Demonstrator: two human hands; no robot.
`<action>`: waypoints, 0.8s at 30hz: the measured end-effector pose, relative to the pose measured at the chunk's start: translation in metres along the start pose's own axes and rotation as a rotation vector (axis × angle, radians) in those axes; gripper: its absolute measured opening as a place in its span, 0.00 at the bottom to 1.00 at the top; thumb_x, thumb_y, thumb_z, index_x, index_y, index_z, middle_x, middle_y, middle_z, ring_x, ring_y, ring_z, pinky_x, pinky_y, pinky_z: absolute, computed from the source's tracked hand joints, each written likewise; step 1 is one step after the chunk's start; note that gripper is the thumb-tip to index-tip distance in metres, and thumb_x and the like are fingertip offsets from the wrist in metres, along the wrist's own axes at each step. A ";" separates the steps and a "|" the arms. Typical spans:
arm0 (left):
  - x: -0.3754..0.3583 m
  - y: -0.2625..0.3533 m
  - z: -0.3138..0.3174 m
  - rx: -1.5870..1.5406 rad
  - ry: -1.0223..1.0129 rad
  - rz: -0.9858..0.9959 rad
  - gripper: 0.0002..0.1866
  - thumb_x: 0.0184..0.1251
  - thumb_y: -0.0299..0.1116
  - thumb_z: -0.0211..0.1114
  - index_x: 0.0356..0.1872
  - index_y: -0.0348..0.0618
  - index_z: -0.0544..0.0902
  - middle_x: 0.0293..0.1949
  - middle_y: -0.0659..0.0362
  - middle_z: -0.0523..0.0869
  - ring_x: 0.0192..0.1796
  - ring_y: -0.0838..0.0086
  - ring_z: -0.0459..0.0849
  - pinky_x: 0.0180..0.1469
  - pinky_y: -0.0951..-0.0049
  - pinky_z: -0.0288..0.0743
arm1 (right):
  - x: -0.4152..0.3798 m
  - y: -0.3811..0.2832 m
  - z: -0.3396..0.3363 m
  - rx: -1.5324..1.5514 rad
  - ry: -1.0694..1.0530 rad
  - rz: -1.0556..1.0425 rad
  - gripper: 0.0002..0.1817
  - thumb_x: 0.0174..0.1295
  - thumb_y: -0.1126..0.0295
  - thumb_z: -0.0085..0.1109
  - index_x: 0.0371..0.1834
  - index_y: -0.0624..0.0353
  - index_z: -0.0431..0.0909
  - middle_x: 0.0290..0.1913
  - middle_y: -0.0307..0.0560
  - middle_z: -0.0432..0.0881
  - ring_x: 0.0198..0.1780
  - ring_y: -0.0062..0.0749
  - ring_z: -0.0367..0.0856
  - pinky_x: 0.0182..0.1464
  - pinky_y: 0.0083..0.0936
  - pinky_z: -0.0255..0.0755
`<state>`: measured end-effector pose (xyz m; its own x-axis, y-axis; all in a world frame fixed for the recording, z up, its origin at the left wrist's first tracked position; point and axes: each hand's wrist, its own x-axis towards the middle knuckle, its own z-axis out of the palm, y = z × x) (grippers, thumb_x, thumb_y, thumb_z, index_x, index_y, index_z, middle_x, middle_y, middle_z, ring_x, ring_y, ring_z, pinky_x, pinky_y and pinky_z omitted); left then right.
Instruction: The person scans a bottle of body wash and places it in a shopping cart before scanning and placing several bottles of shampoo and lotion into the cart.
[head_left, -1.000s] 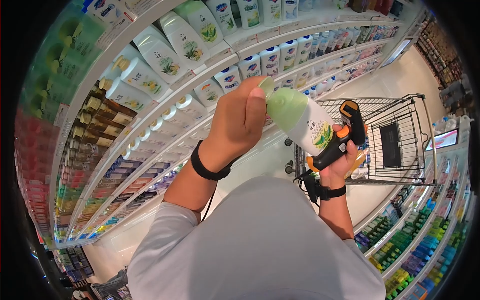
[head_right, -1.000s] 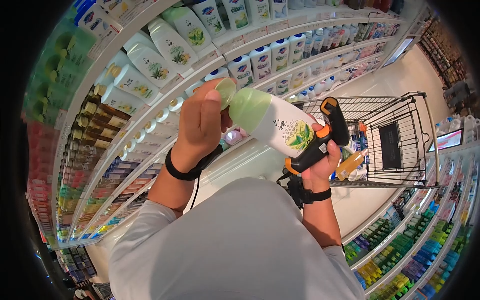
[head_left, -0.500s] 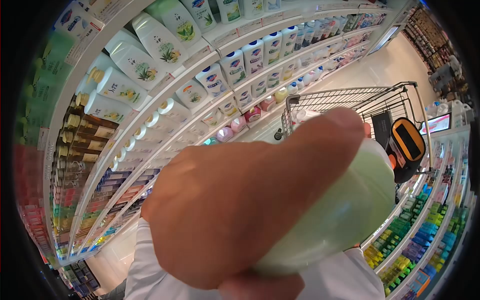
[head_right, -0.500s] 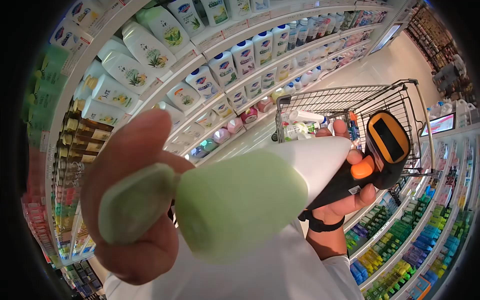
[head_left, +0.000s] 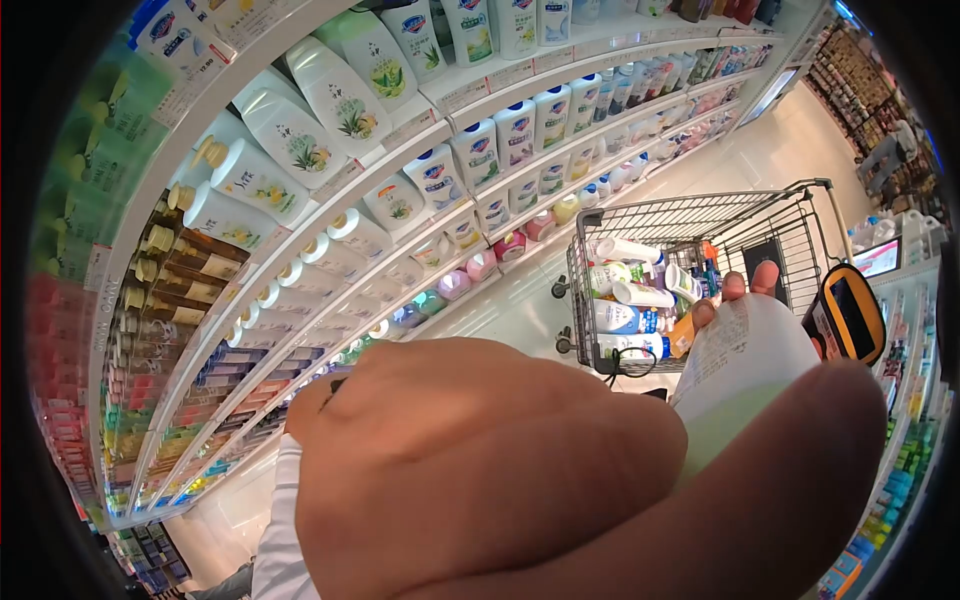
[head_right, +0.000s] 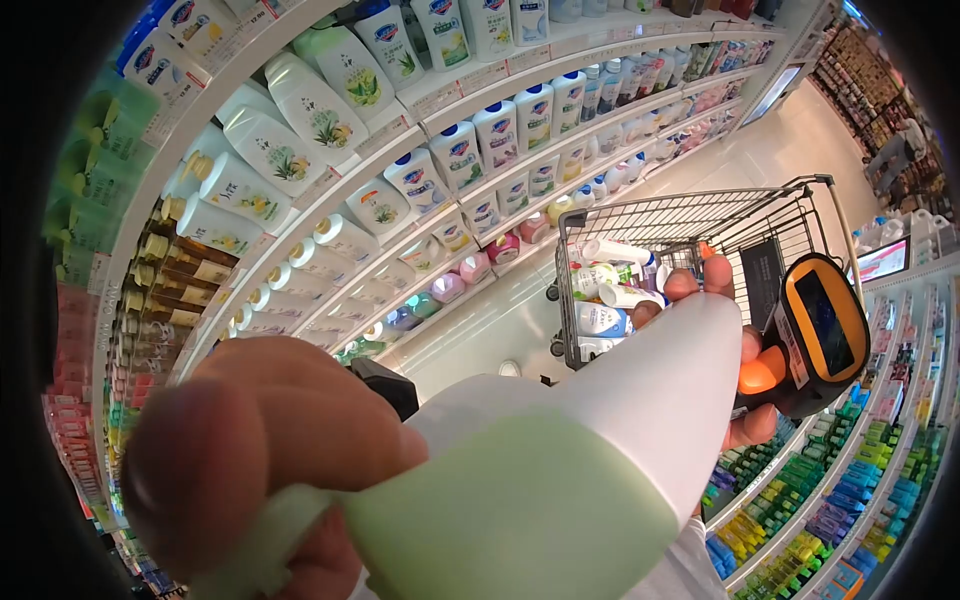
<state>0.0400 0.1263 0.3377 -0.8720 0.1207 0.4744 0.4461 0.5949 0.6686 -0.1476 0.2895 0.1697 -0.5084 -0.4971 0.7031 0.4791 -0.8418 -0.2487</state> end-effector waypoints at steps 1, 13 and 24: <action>0.000 0.001 0.000 -0.003 -0.009 0.005 0.37 0.70 0.53 0.58 0.65 0.26 0.70 0.42 0.47 0.84 0.35 0.65 0.82 0.39 0.69 0.75 | 0.001 0.000 0.001 -0.008 0.006 -0.009 0.31 0.64 0.50 0.61 0.62 0.62 0.74 0.78 0.54 0.56 0.75 0.49 0.60 0.70 0.52 0.68; 0.000 0.008 -0.009 0.028 -0.030 0.014 0.40 0.65 0.47 0.67 0.69 0.26 0.66 0.48 0.42 0.84 0.39 0.57 0.84 0.43 0.64 0.78 | 0.021 0.000 0.058 -0.202 0.295 0.050 0.31 0.60 0.43 0.60 0.61 0.49 0.79 0.78 0.52 0.59 0.77 0.52 0.56 0.74 0.60 0.56; -0.001 -0.022 0.005 0.150 0.132 0.035 0.38 0.75 0.48 0.56 0.71 0.23 0.62 0.53 0.42 0.83 0.43 0.51 0.84 0.48 0.62 0.80 | -0.007 -0.003 0.026 -0.170 0.419 0.023 0.33 0.59 0.47 0.62 0.67 0.46 0.76 0.74 0.44 0.68 0.80 0.49 0.52 0.79 0.61 0.47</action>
<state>0.0303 0.1172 0.3193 -0.8180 0.0441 0.5735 0.4321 0.7052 0.5621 -0.1266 0.3016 0.1829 -0.7618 -0.5289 0.3742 0.3873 -0.8347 -0.3914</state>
